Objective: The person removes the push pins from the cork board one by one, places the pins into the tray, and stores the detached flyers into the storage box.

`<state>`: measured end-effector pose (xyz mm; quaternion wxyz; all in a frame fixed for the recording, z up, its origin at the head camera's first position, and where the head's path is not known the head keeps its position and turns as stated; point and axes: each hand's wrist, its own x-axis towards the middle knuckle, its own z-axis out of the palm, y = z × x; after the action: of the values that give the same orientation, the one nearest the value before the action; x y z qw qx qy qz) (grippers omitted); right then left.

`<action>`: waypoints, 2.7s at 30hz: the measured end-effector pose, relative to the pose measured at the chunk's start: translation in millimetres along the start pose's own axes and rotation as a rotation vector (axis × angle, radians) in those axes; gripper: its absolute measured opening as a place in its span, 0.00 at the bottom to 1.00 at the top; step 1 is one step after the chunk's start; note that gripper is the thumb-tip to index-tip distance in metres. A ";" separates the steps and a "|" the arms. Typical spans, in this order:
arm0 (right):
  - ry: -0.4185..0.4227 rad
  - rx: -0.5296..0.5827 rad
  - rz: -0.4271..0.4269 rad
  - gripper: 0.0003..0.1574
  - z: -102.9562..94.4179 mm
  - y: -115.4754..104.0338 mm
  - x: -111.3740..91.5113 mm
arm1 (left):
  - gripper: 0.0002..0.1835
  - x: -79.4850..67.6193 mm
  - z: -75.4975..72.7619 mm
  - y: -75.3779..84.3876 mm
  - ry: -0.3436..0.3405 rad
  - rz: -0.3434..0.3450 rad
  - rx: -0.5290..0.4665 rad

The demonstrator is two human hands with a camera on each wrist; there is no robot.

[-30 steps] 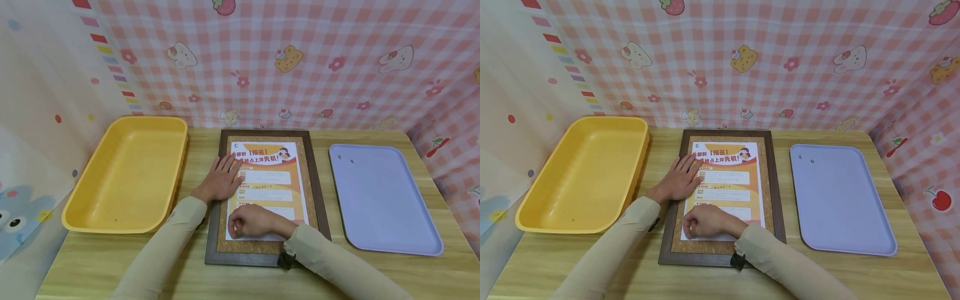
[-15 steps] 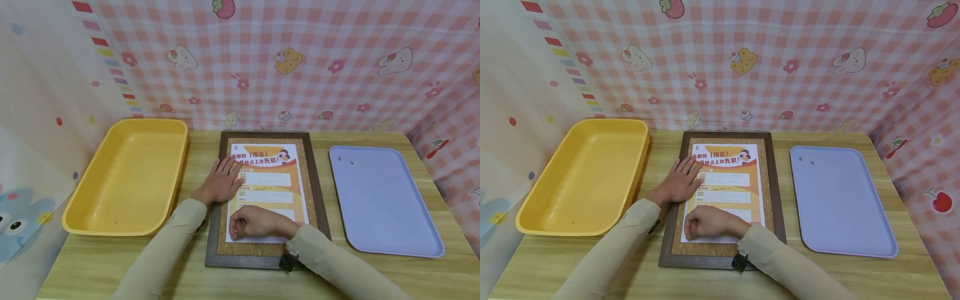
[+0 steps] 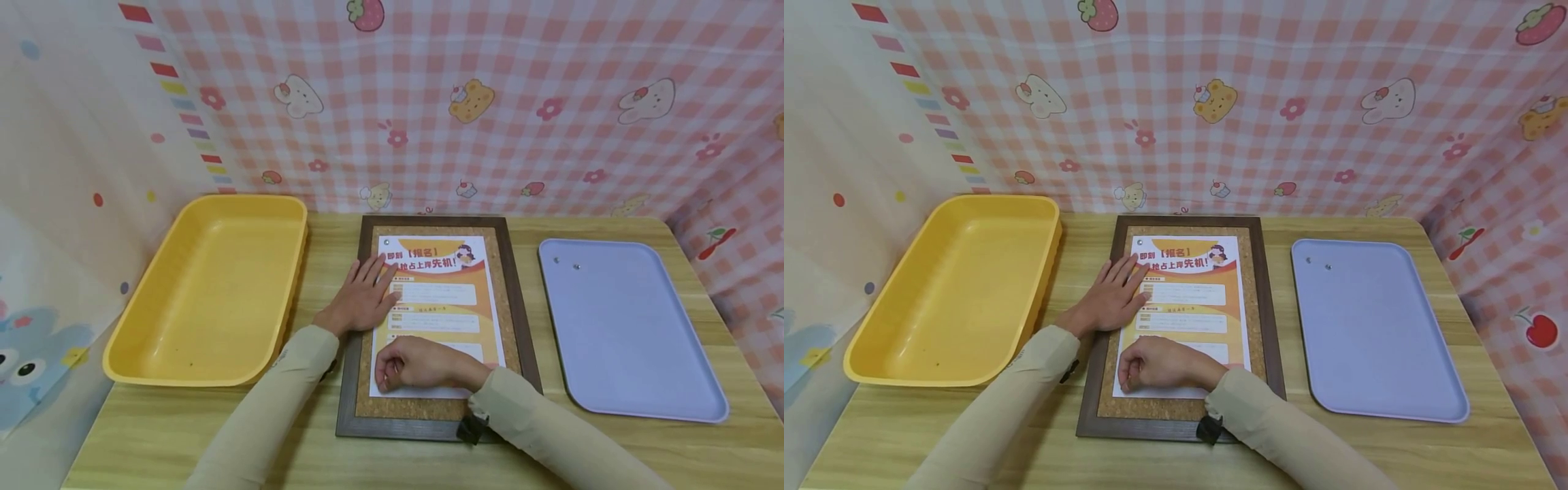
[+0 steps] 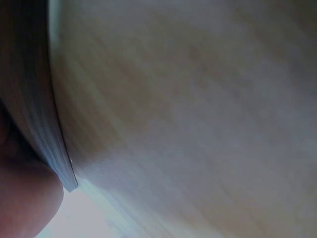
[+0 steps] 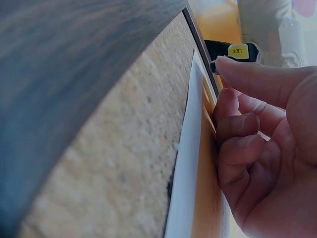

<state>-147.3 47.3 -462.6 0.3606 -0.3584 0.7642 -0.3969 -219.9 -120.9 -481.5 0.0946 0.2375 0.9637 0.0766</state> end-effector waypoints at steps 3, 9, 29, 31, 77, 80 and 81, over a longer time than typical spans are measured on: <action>-0.002 0.009 0.004 0.10 0.7 0.2 -0.3 | 0.32 -0.1 0.9 0.5 -0.005 -0.003 -0.002; -0.012 0.023 0.012 0.12 0.5 0.1 -1.3 | 0.32 -0.3 1.9 1.0 -0.009 0.003 -0.002; -0.003 0.061 -0.045 0.08 -5.9 1.7 -8.2 | 0.32 0.2 -1.6 0.8 -0.002 0.004 -0.016; -0.005 0.078 -0.037 0.08 -5.8 1.2 -10.3 | 0.32 -0.4 -2.4 1.9 -0.001 0.004 -0.014; 0.271 0.095 0.009 0.02 -64.8 17.0 -91.2 | 0.33 2.6 0.1 0.1 -0.026 -0.016 -0.001; 0.282 0.109 -0.002 0.03 -69.3 18.2 -96.9 | 0.33 3.9 0.0 -0.5 -0.034 -0.019 0.003; 0.290 0.107 -0.003 0.03 -70.8 18.4 -98.8 | 0.33 4.1 0.0 -0.6 -0.034 -0.019 0.002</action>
<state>-163.5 162.2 -422.2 0.2644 -0.2788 0.7855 -0.4851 -223.7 -119.6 -482.2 0.1116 0.2298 0.9642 0.0704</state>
